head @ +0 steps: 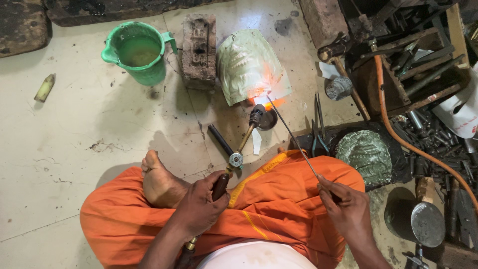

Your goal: The person sits on the workshop floor holding a blowtorch in one hand and a thin metal rod in the other, heating the rod in the torch flame and touching it to a white paper-covered mold on a brick. The person repeatedly reheats the rod and works it against the mold, occasionally using a small crucible and pliers nearby.

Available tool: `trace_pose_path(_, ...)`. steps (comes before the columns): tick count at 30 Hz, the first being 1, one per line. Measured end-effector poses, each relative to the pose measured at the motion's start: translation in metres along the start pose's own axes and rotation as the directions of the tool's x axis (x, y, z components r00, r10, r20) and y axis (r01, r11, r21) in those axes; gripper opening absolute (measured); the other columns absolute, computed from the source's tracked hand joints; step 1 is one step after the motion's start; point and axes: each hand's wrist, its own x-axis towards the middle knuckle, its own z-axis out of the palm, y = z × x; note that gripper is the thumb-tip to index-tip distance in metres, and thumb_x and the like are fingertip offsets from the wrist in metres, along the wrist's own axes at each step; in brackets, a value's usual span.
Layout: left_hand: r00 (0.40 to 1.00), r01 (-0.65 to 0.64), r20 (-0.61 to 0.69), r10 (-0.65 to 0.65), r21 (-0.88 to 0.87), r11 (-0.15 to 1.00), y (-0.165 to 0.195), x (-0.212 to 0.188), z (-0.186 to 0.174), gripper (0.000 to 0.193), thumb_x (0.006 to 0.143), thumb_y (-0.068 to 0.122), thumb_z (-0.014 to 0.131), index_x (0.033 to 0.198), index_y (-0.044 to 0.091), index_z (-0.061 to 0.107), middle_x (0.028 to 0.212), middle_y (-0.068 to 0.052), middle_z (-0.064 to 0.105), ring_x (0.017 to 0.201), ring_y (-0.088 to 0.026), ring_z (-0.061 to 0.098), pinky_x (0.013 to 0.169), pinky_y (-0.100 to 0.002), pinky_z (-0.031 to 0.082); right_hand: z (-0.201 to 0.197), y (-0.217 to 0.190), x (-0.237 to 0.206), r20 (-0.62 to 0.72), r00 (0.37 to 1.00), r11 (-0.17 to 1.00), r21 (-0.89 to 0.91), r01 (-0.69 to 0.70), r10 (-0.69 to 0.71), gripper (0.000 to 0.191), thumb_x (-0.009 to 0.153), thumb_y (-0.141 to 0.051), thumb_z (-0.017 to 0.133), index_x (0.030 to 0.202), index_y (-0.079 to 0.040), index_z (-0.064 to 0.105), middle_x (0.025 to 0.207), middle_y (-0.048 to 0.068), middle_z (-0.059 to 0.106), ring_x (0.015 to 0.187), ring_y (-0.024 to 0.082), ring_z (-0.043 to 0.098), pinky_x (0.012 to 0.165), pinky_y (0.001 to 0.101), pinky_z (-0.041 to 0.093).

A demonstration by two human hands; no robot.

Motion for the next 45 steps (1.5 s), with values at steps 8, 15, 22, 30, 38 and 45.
trace_pose_path(8, 0.999, -0.042, -0.007, 0.042, -0.026, 0.999, 0.001, 0.000, 0.001, 0.030, 0.087, 0.015, 0.062, 0.116, 0.008, 0.063, 0.062, 0.002, 0.049, 0.056, -0.008, 0.044, 0.052, -0.028, 0.041, 0.002, 0.001, 0.000, -0.023, 0.999, 0.999, -0.031, 0.035, -0.035, 0.034, 0.086, -0.006, 0.072, 0.120, -0.007, 0.076, 0.090, 0.006, 0.082, 0.068, 0.008, 0.073, 0.064, 0.0245, 0.056)
trace_pose_path(15, 0.999, 0.046, 0.018, -0.046, -0.018, 0.999, 0.006, -0.002, -0.002, 0.030, 0.088, 0.016, 0.061, 0.117, 0.010, 0.063, 0.060, 0.001, 0.051, 0.052, -0.009, 0.044, 0.051, -0.029, 0.040, 0.004, 0.002, 0.000, -0.024, 1.000, 1.000, 0.001, 0.016, -0.016, 0.034, 0.086, -0.006, 0.073, 0.120, -0.007, 0.076, 0.089, 0.007, 0.082, 0.068, 0.009, 0.072, 0.064, 0.0242, 0.056)
trace_pose_path(22, 1.000, 0.011, 0.017, -0.010, -0.040, 0.999, 0.004, -0.002, -0.001, 0.029, 0.088, 0.016, 0.061, 0.116, 0.008, 0.063, 0.062, 0.001, 0.050, 0.055, -0.008, 0.044, 0.052, -0.029, 0.040, 0.003, 0.002, -0.001, -0.017, 1.000, 1.000, -0.023, 0.019, -0.020, 0.035, 0.086, -0.007, 0.073, 0.121, -0.009, 0.076, 0.088, 0.006, 0.082, 0.069, 0.009, 0.074, 0.065, 0.0247, 0.057)
trace_pose_path(30, 1.000, -0.028, -0.001, 0.028, -0.023, 0.999, -0.003, 0.000, 0.000, 0.028, 0.088, 0.016, 0.062, 0.115, 0.007, 0.063, 0.063, 0.002, 0.048, 0.056, -0.008, 0.043, 0.052, -0.028, 0.040, 0.003, 0.004, -0.001, -0.024, 0.999, 0.999, -0.007, 0.042, -0.042, 0.035, 0.086, -0.007, 0.072, 0.121, -0.008, 0.076, 0.092, 0.006, 0.082, 0.073, 0.008, 0.075, 0.068, 0.0241, 0.058)
trace_pose_path(38, 1.000, 0.017, 0.012, -0.015, -0.162, 0.987, 0.000, -0.002, 0.001, 0.032, 0.090, 0.016, 0.062, 0.122, 0.012, 0.062, 0.063, 0.005, 0.047, 0.052, -0.006, 0.041, 0.046, -0.026, 0.036, 0.005, -0.002, -0.005, -0.049, 0.999, 0.994, 0.107, -0.012, 0.017, 0.033, 0.087, -0.006, 0.072, 0.120, -0.006, 0.076, 0.086, 0.006, 0.081, 0.070, 0.004, 0.067, 0.065, 0.0217, 0.053)
trace_pose_path(45, 0.995, 0.094, -0.008, -0.101, -0.279, 0.956, 0.002, -0.008, -0.010, 0.041, 0.091, 0.014, 0.063, 0.132, 0.016, 0.061, 0.057, 0.003, 0.043, 0.041, -0.006, 0.036, 0.038, -0.025, 0.030, 0.004, -0.009, -0.006, -0.083, 0.997, 0.996, 0.085, 0.015, -0.007, 0.033, 0.088, -0.008, 0.073, 0.120, -0.005, 0.076, 0.075, 0.000, 0.074, 0.062, 0.002, 0.057, 0.058, 0.0200, 0.048)
